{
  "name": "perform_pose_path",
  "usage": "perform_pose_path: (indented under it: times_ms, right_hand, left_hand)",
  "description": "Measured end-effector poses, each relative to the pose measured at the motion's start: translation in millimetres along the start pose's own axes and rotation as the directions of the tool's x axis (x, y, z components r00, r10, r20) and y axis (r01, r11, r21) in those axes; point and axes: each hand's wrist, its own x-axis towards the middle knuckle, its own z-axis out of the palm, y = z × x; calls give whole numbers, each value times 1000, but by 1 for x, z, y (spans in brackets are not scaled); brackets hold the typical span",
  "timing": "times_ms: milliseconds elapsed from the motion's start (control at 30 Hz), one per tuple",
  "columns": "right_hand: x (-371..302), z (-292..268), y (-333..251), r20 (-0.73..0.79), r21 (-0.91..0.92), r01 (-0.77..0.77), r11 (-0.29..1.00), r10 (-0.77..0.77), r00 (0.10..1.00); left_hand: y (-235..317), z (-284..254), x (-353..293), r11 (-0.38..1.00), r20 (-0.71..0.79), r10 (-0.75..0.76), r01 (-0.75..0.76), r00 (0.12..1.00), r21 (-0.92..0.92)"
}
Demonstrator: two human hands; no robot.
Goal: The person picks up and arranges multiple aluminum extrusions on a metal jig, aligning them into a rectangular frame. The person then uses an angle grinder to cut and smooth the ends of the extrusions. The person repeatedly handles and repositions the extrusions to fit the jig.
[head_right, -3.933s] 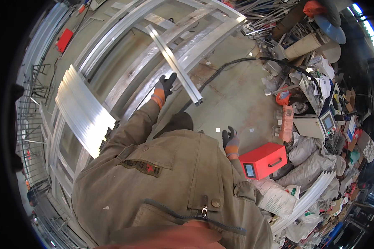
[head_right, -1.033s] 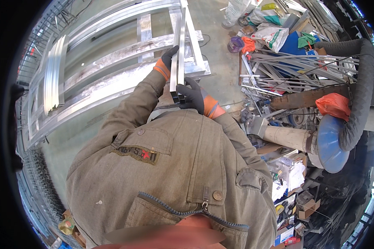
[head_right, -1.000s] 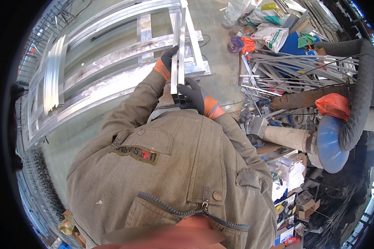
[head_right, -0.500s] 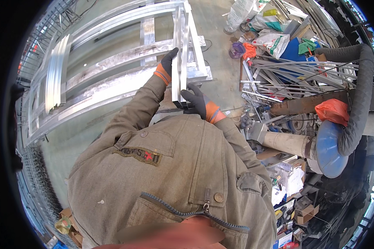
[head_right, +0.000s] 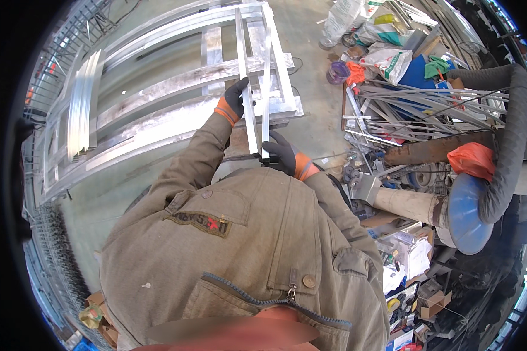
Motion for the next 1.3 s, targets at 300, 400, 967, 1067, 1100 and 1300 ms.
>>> perform_pose_path:
  times_ms: [300,400,967,1067,1100,1300]
  right_hand:
    - [17,-22,16,60,226,-41,973,28,998]
    - [14,-16,12,146,-267,223,938,-189,971]
    - [0,7,-2,32,61,70,996,-72,997]
    - [-2,5,-2,43,85,76,994,-80,996]
    - [-2,4,-2,30,99,66,993,-69,997]
    - [-4,2,-3,39,119,95,988,-100,994]
  left_hand:
    - [1,-15,5,997,57,-34,30,998,67]
    - [0,-13,0,997,78,-36,30,996,74]
    - [23,-2,-11,993,42,-63,67,997,-93]
    - [26,-5,-10,997,92,-1,9,996,-81]
    - [28,-10,-8,994,135,-49,62,990,-89]
    - [23,-41,20,999,86,-1,5,996,-48]
